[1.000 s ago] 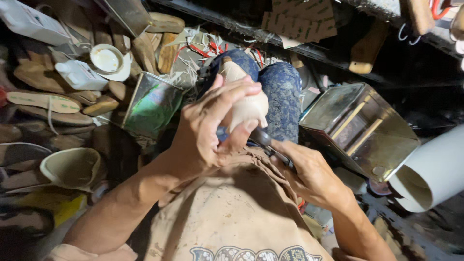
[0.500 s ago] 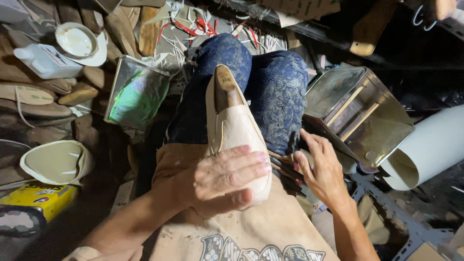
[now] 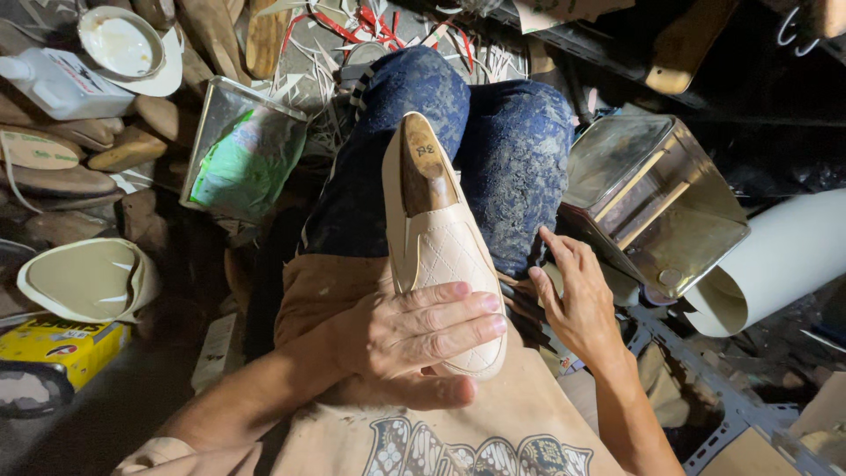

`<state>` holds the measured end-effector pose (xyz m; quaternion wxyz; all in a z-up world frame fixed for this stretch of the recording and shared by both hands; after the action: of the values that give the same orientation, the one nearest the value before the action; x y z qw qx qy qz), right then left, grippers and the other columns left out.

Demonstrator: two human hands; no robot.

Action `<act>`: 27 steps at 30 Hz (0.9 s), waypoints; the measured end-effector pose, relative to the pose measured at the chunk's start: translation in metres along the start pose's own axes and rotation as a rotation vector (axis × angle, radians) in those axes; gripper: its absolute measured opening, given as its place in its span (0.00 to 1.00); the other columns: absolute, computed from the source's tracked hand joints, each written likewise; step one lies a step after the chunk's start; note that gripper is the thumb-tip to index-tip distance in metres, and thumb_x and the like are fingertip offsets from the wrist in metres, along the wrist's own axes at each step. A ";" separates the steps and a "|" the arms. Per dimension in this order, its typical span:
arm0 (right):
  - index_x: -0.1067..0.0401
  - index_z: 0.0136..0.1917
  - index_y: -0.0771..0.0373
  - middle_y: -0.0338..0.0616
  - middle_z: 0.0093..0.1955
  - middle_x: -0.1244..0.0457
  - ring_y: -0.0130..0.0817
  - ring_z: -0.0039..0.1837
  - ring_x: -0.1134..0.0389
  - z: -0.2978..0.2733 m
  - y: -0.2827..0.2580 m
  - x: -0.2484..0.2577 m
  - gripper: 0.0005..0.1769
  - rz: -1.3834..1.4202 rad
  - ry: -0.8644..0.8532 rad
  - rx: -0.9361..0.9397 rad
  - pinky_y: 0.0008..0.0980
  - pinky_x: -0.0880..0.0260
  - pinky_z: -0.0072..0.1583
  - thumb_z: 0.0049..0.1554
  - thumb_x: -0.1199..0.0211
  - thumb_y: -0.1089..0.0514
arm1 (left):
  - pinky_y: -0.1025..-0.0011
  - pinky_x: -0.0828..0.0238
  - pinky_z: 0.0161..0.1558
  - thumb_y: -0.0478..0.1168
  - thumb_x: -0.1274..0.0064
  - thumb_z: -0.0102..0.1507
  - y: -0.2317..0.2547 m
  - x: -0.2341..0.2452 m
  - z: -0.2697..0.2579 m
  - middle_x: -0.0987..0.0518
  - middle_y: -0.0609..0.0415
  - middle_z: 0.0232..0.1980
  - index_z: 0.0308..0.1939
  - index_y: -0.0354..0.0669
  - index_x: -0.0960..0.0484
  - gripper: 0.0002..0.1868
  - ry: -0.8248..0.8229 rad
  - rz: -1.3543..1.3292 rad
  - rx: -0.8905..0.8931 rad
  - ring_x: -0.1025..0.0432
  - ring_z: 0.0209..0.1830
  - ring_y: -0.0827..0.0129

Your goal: The person holds a beige slip-on shoe with a wooden shoe tree inside and uses pliers to pull and adjust the shoe's upper material. They repeatedly use a hammer to tap the shoe's heel and sole areas while rotating the shoe to work on different sides.

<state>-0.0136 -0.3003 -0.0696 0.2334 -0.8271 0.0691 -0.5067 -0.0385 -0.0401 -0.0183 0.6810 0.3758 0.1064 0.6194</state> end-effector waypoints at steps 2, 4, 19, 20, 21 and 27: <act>0.41 0.77 0.62 0.55 0.64 0.41 0.48 0.66 0.38 0.002 -0.003 0.002 0.29 0.001 -0.012 -0.018 0.42 0.38 0.67 0.65 0.46 0.53 | 0.66 0.30 0.68 0.52 0.55 0.72 -0.006 0.013 0.020 0.17 0.48 0.58 0.58 0.30 0.20 0.26 0.022 0.042 0.122 0.20 0.60 0.62; 0.40 0.76 0.61 0.55 0.65 0.40 0.48 0.66 0.37 0.000 -0.001 0.000 0.29 -0.004 -0.004 -0.023 0.41 0.38 0.66 0.64 0.45 0.53 | 0.62 0.27 0.68 0.51 0.57 0.73 -0.004 0.020 0.028 0.18 0.47 0.60 0.59 0.28 0.22 0.26 0.025 0.025 0.162 0.20 0.61 0.58; 0.33 0.63 0.65 0.59 0.57 0.42 0.57 0.56 0.42 0.225 0.126 0.166 0.19 -0.560 0.759 -0.054 0.51 0.39 0.55 0.66 0.40 0.49 | 0.71 0.29 0.44 0.45 0.50 0.61 -0.189 -0.050 0.018 0.24 0.53 0.65 0.69 0.46 0.34 0.32 0.055 -0.272 1.130 0.28 0.38 0.69; 0.32 0.57 0.64 0.58 0.52 0.43 0.56 0.50 0.41 0.242 0.136 0.166 0.19 -0.772 0.816 -0.091 0.53 0.39 0.47 0.64 0.37 0.46 | 0.71 0.30 0.44 0.43 0.52 0.61 -0.187 -0.049 0.021 0.24 0.53 0.65 0.70 0.47 0.35 0.32 0.041 -0.303 1.142 0.30 0.37 0.69; 0.32 0.57 0.64 0.58 0.52 0.43 0.56 0.50 0.41 0.247 0.150 0.170 0.19 -0.765 0.803 -0.068 0.53 0.39 0.47 0.64 0.37 0.46 | 0.71 0.30 0.44 0.43 0.52 0.61 -0.187 -0.050 0.019 0.24 0.53 0.65 0.70 0.47 0.35 0.32 0.061 -0.296 1.159 0.30 0.37 0.69; 0.32 0.65 0.69 0.65 0.58 0.41 0.63 0.50 0.37 0.229 0.147 0.187 0.34 -0.615 0.714 0.164 0.58 0.38 0.44 0.77 0.61 0.35 | 0.74 0.34 0.34 0.39 0.54 0.61 -0.181 -0.046 0.026 0.26 0.56 0.35 0.70 0.47 0.35 0.30 0.059 -0.382 1.205 0.38 0.26 0.74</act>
<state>0.2930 -0.4229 -0.0719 0.0990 -0.5622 -0.1431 -0.8085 0.1058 -0.0840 -0.1310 0.4451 0.6504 0.5207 0.3282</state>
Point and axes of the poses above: each hand's wrist, its own z-axis towards the middle knuckle, its own x-axis out of the back of the hand, y = z × x, the point moved 5 cm from there along z, towards the middle knuckle
